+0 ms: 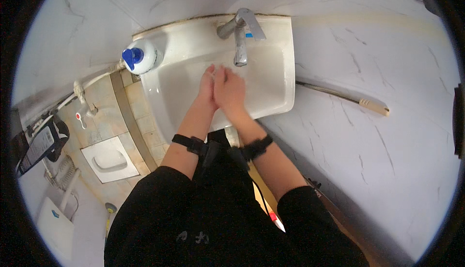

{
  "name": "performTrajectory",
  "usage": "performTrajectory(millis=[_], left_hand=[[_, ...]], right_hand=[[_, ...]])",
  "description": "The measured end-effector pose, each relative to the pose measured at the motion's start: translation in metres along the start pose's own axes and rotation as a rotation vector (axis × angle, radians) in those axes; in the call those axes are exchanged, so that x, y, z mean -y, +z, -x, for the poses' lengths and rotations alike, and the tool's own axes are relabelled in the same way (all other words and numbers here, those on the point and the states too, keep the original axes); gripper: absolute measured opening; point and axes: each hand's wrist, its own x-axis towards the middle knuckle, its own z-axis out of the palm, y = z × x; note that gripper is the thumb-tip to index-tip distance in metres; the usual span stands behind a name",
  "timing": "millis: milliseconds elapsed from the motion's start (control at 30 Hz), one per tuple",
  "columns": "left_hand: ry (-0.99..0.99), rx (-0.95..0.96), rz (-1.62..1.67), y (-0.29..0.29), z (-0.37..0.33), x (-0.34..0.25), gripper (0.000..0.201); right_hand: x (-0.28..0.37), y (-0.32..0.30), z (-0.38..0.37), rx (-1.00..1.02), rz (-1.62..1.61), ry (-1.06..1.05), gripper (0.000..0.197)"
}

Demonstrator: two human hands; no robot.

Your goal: The person cleans a pink rag with soap at a sink, wrings it out, and then washes their hands under running water.

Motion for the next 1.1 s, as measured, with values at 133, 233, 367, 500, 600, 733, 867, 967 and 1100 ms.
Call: performTrajectory(millis=[133,233,367,500,600,733,867,967,1100], left_hand=[[-0.022,0.069,0.01,0.005,-0.007,0.021,0.037],[0.026,-0.018,-0.091,0.004,-0.004,0.037,0.036],[0.155,-0.05,-0.26,-0.002,0.002,0.025,0.035],[0.423,-0.026,-0.61,-0.012,0.02,0.014,0.023],[0.698,-0.031,-0.951,-0.022,0.027,0.009,0.02],[1.005,-0.135,-1.332,0.008,0.067,-0.012,0.028],[1.311,-0.079,-1.335,0.08,0.098,-0.036,0.035],[1.413,0.01,-1.274,0.115,0.083,-0.025,0.04],[1.525,0.056,-1.757,0.13,0.062,-0.016,0.038]], right_hand=[[-0.02,-0.001,-0.017,-0.023,-0.022,-0.026,0.036],[-0.033,-0.018,-0.053,-0.257,-0.051,-0.455,0.027],[-0.038,-0.018,-0.051,-0.148,-0.38,0.044,0.032],[-0.05,-0.02,-0.023,0.612,-1.493,0.818,0.041],[-0.05,-0.024,-0.022,0.923,-1.75,0.745,0.047],[-0.032,-0.027,-0.014,0.951,-1.886,0.794,0.041],[-0.023,-0.022,-0.018,0.885,-1.92,0.873,0.039],[-0.025,-0.008,-0.026,0.844,-1.856,0.735,0.036],[-0.022,0.014,-0.022,0.855,-1.757,0.502,0.034]])
